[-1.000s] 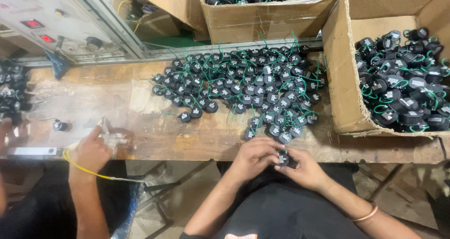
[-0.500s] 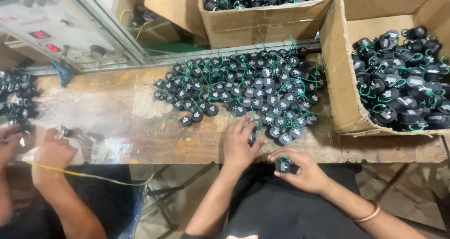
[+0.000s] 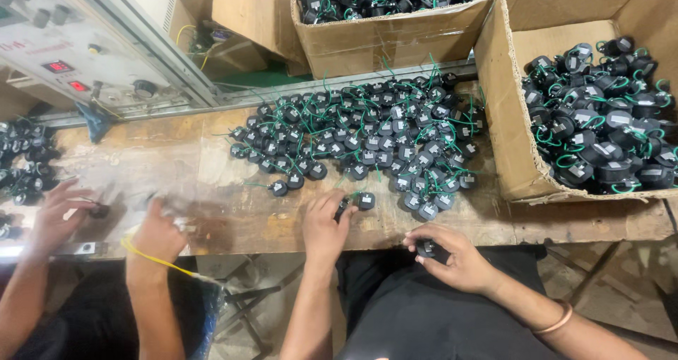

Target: The person picks up black power adapters with green wires from the workbench, handles and turns each unit in their hands, and places them into cardboard boxes on the bench. They work through the pile of adapters one at a time, moving finished units into the boxes.

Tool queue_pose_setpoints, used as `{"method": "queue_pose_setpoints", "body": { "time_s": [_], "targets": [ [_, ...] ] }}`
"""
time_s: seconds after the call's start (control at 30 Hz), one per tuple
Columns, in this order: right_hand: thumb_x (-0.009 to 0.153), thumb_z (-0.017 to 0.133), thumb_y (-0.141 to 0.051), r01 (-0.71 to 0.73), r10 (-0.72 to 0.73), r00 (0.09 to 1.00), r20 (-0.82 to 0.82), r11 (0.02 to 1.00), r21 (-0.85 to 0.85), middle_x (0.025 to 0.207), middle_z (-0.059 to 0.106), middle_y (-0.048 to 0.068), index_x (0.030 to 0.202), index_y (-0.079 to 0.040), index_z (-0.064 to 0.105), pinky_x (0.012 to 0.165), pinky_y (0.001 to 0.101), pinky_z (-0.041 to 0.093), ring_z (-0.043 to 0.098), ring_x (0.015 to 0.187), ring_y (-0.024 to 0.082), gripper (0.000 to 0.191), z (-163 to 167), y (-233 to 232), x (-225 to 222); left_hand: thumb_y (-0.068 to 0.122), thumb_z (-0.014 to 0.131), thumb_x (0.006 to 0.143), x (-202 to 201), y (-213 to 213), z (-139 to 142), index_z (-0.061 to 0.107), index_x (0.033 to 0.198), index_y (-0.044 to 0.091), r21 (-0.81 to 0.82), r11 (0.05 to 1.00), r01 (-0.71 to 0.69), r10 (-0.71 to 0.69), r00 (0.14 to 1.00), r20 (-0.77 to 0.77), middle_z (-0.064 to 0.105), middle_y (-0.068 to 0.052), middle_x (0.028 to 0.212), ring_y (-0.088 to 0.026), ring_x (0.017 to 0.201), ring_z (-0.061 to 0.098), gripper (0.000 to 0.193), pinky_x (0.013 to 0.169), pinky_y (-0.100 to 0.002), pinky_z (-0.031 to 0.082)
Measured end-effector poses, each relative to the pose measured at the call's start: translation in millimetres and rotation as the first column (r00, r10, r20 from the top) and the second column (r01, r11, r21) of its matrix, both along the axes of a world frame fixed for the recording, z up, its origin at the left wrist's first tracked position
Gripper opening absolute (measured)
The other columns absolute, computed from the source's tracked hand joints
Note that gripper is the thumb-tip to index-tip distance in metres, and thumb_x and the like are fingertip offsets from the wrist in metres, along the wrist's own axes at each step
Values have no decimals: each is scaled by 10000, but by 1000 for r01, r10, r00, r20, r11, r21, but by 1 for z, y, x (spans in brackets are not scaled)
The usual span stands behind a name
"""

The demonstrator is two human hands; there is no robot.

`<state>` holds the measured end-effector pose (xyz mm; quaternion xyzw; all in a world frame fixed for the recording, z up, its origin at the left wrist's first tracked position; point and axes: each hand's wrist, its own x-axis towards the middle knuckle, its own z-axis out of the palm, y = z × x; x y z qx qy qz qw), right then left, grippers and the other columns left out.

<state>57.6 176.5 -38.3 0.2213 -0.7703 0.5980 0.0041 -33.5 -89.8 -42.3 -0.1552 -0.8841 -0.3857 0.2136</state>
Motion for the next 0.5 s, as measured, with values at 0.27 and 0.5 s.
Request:
{"method": "queue_pose_setpoints", "body": {
  "time_s": [0.27, 0.5],
  "targets": [
    [851, 682, 68, 27, 15, 966, 258, 987, -156, 1157, 721, 91, 1287, -15, 611, 943, 322, 568, 697, 1084, 169, 450, -21, 5, 3, 83, 800, 791, -7, -16, -13, 788, 1064, 71, 129, 979, -156, 144, 985, 98, 727, -94, 946, -263, 926, 669, 274, 838, -385, 530],
    [875, 696, 28, 96, 1, 928, 372, 965, -243, 1184, 639, 95, 1435, -27, 500, 985, 328, 540, 627, 1140, 158, 596, -25, 1, -1, 13, 757, 880, 13, -1, -10, 721, 996, 46, 658, 748, 82, 50, 982, -180, 693, -81, 1027, -151, 973, 685, 125, 787, -315, 589]
  ]
}}
